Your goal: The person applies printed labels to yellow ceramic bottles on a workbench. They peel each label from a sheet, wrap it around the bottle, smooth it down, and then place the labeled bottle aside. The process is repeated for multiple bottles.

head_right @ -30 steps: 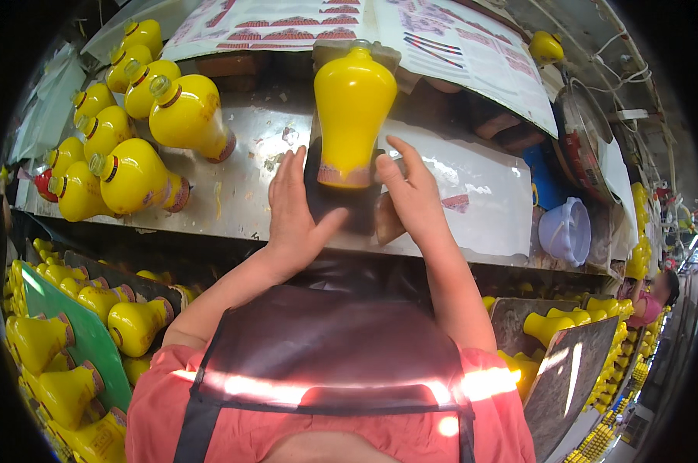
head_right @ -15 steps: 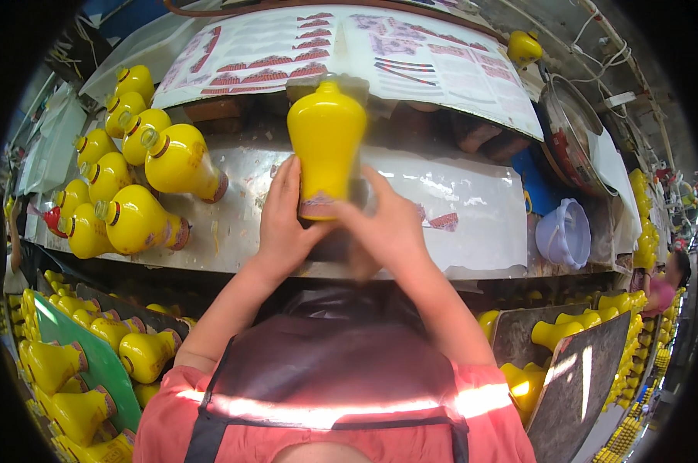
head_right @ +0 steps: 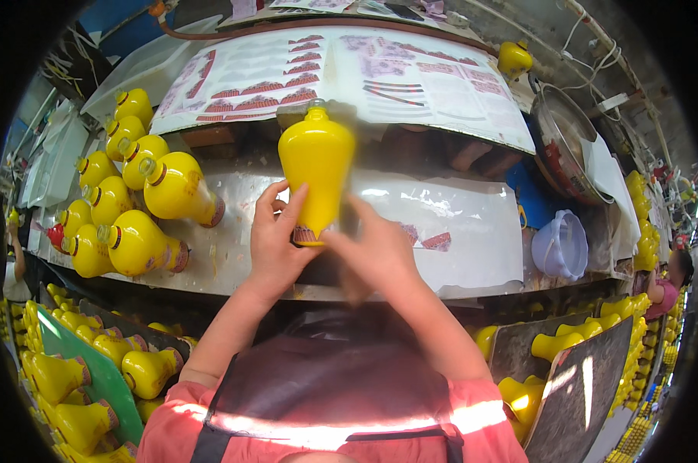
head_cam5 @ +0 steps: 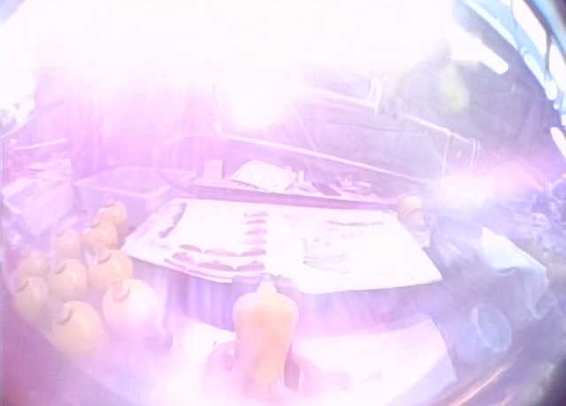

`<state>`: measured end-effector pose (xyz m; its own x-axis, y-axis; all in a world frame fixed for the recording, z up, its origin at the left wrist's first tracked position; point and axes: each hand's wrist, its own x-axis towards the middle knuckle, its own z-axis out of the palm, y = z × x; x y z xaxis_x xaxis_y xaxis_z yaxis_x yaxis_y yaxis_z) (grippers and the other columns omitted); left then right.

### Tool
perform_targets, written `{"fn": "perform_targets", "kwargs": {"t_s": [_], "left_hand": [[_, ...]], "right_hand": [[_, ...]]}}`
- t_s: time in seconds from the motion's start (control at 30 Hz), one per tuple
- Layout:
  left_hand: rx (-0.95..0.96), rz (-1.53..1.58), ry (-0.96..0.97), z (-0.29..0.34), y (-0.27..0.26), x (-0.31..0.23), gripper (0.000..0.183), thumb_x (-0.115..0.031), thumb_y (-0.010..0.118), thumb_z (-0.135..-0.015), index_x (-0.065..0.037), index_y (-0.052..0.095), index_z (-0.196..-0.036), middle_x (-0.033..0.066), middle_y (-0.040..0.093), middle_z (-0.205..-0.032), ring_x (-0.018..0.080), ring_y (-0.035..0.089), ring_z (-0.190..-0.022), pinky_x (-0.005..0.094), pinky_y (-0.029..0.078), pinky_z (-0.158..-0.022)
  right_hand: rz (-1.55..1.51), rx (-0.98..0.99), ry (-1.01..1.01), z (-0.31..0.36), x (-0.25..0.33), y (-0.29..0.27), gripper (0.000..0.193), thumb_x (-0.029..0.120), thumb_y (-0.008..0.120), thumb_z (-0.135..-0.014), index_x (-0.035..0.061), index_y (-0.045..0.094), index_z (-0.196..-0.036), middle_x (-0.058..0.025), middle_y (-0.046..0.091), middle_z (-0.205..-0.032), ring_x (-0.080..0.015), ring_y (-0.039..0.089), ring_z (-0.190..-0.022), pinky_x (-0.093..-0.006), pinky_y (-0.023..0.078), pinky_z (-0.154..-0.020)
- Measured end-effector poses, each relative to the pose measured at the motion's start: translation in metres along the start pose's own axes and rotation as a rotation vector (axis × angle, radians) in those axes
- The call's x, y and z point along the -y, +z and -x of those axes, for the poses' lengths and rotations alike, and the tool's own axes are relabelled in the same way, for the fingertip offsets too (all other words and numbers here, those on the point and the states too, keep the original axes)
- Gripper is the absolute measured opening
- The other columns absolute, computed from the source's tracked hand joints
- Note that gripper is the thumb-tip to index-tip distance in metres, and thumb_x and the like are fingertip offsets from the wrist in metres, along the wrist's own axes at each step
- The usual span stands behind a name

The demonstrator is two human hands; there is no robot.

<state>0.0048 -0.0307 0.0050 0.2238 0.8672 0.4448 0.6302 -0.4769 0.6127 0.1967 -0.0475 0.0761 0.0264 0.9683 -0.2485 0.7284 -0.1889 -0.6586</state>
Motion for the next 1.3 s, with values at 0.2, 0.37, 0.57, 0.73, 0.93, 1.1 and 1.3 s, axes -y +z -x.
{"fn": "perform_targets", "kwargs": {"t_s": [0.2, 0.37, 0.57, 0.73, 0.93, 1.1, 1.3], "left_hand": [[-0.055, 0.158, -0.103, 0.003, 0.0, 0.002, 0.092, -0.015, 0.09, -0.075, -0.002, 0.045, -0.154, 0.0182, 0.045, -0.153, 0.0287, 0.061, -0.121, 0.0389, 0.054, -0.098], [0.031, 0.182, -0.073, 0.004, 0.0, 0.005, 0.097, -0.023, 0.088, -0.077, -0.002, 0.037, -0.157, 0.0256, 0.04, -0.157, 0.0439, 0.043, -0.144, 0.0486, 0.044, -0.112], [0.112, 0.444, -0.13, 0.01, -0.003, 0.018, 0.083, -0.027, 0.073, -0.089, -0.002, 0.034, -0.158, 0.0244, 0.041, -0.157, 0.0398, 0.045, -0.143, 0.0461, 0.038, -0.116], [0.04, 0.675, -0.237, 0.009, 0.006, 0.02, 0.075, -0.022, 0.071, -0.09, -0.002, 0.038, -0.156, 0.0211, 0.048, -0.149, 0.0327, 0.053, -0.131, 0.042, 0.043, -0.11], [0.039, 0.75, -0.284, 0.008, 0.001, 0.014, 0.074, -0.019, 0.072, -0.09, -0.002, 0.04, -0.154, 0.0199, 0.05, -0.148, 0.0315, 0.055, -0.131, 0.0416, 0.043, -0.111], [0.029, 0.765, -0.284, 0.007, 0.002, 0.012, 0.072, -0.019, 0.07, -0.091, -0.003, 0.041, -0.155, 0.0192, 0.049, -0.149, 0.0306, 0.054, -0.132, 0.0411, 0.043, -0.112], [0.09, 0.848, -0.309, 0.008, 0.002, 0.016, 0.066, -0.009, 0.057, -0.101, -0.006, 0.032, -0.162, 0.0068, 0.048, -0.149, 0.0151, 0.051, -0.123, 0.0308, 0.043, -0.106]], "right_hand": [[-0.203, 0.026, -0.012, -0.006, -0.02, 0.005, 0.067, 0.045, 0.071, -0.089, 0.0043, 0.059, -0.142, -0.0217, 0.074, -0.084, -0.0364, 0.075, -0.085, -0.0437, 0.057, -0.083], [-0.204, 0.021, -0.06, -0.001, -0.028, 0.014, 0.052, 0.041, 0.073, -0.089, 0.0023, 0.07, -0.124, -0.02, 0.074, -0.082, -0.0301, 0.075, -0.078, -0.0382, 0.057, -0.078], [-0.489, 0.039, -0.026, -0.002, -0.026, 0.016, 0.012, 0.013, 0.071, -0.094, 0.0016, 0.069, -0.097, 0.0001, 0.066, -0.074, -0.0052, 0.06, -0.065, -0.0215, 0.048, -0.06], [-0.592, 0.043, 0.021, 0.002, -0.028, 0.018, 0.012, 0.016, 0.068, -0.099, 0.0036, 0.068, -0.098, -0.0006, 0.066, -0.074, -0.005, 0.06, -0.064, -0.0199, 0.046, -0.058], [-0.498, 0.034, -0.007, 0.003, -0.032, 0.019, 0.038, 0.026, 0.053, -0.108, 0.004, 0.061, -0.138, -0.0019, 0.066, -0.08, -0.004, 0.057, -0.061, -0.0196, 0.044, -0.056], [-0.46, 0.052, -0.076, -0.001, -0.034, 0.023, 0.045, 0.027, 0.055, -0.107, 0.0019, 0.058, -0.144, -0.0037, 0.068, -0.09, -0.0072, 0.06, -0.076, -0.0235, 0.048, -0.068], [-0.49, 0.068, -0.149, -0.003, -0.029, 0.023, 0.047, 0.029, 0.057, -0.104, 0.0011, 0.058, -0.143, -0.0084, 0.073, -0.099, -0.0099, 0.065, -0.083, -0.0281, 0.053, -0.077]]}}
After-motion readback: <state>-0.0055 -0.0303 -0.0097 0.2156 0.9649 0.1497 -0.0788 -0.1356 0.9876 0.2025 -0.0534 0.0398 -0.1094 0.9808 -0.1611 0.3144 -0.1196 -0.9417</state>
